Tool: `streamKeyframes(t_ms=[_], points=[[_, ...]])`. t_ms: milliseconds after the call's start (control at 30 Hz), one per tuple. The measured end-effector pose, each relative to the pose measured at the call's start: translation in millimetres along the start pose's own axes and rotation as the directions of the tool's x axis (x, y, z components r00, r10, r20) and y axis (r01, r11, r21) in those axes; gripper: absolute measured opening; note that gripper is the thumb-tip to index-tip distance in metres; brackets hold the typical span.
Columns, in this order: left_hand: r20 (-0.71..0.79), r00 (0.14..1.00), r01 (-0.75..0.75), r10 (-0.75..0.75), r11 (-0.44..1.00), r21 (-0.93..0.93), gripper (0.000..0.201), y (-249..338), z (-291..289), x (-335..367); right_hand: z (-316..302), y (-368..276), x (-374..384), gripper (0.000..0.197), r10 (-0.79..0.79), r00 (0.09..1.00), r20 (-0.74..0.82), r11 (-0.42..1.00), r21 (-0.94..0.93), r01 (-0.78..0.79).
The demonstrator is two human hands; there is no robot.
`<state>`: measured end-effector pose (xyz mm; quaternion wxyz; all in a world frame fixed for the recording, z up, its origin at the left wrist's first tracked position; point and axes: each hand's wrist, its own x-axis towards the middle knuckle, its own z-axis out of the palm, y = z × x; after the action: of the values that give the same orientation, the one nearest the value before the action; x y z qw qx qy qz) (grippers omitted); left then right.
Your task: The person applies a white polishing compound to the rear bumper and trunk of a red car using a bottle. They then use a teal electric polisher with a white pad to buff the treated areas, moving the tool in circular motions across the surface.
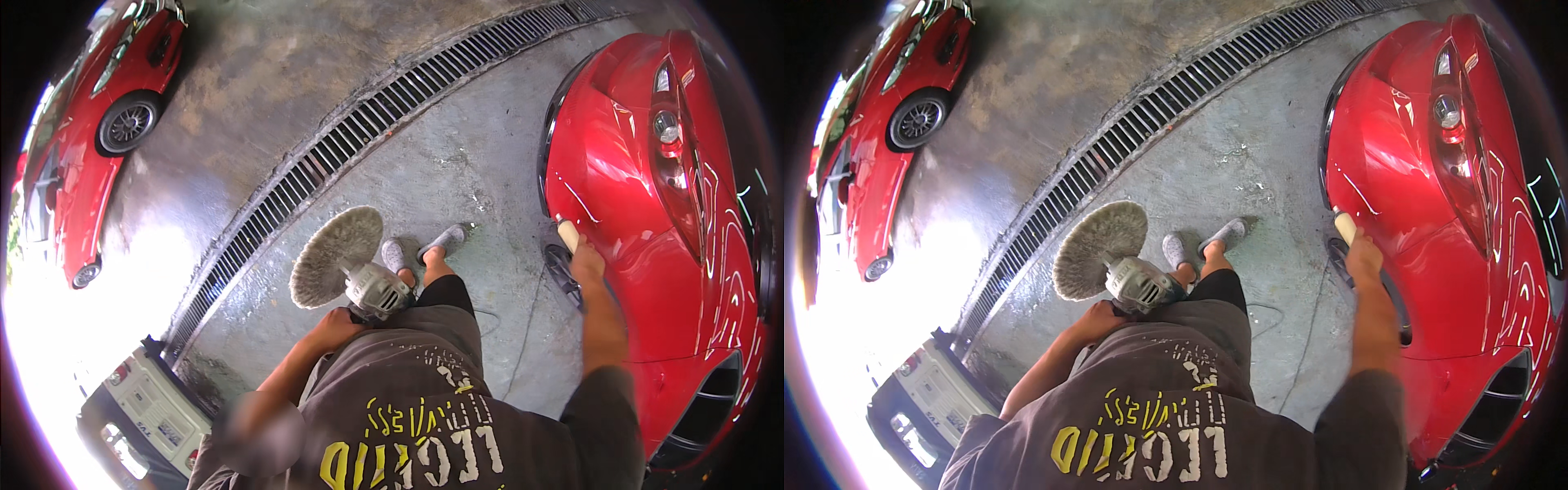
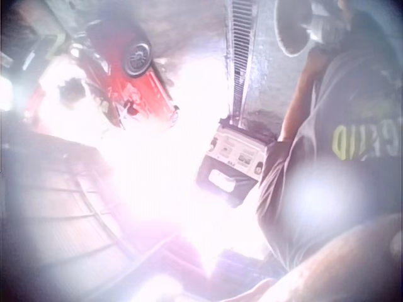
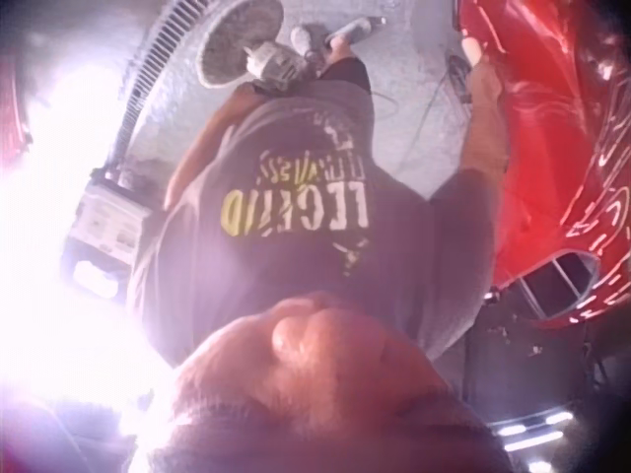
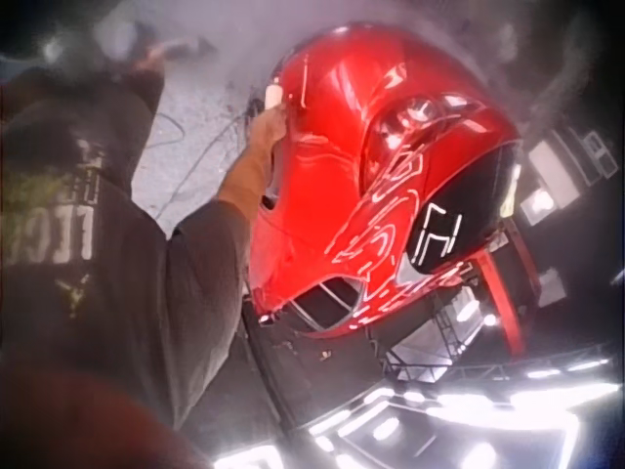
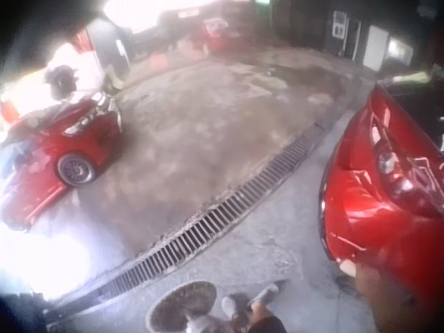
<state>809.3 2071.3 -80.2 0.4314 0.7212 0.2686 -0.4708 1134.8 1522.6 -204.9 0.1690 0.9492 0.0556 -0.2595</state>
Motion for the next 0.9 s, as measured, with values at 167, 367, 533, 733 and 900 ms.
streamKeyframes(t_ms=[167,367,533,733,900], points=[[-0.022,1.0,-0.004,0.003,0.997,-0.078,0.06,47,-16,19,-44,-27,-47,0.056,-0.097,0.995,-0.01,0.983,0.155,0.098],[-0.156,0.958,-0.212,0.241,0.961,0.177,0.055,113,-12,76,-73,-128,-81,0.07,-0.143,0.989,-0.036,0.783,0.608,0.135],[-0.08,0.91,-0.362,0.408,0.872,0.329,0.062,151,-40,111,-62,-137,-56,0.069,-0.034,0.999,-0.023,0.624,0.781,0.039],[0.015,0.984,-0.178,0.179,0.959,0.219,0.052,217,-124,130,-217,-167,-20,0.057,0.128,0.91,-0.395,0.49,0.823,0.288],[0.132,0.981,-0.169,0.145,0.967,0.193,0.044,246,-188,158,-364,-213,-18,0.047,-0.266,0.515,-0.815,0.588,0.286,0.756]])
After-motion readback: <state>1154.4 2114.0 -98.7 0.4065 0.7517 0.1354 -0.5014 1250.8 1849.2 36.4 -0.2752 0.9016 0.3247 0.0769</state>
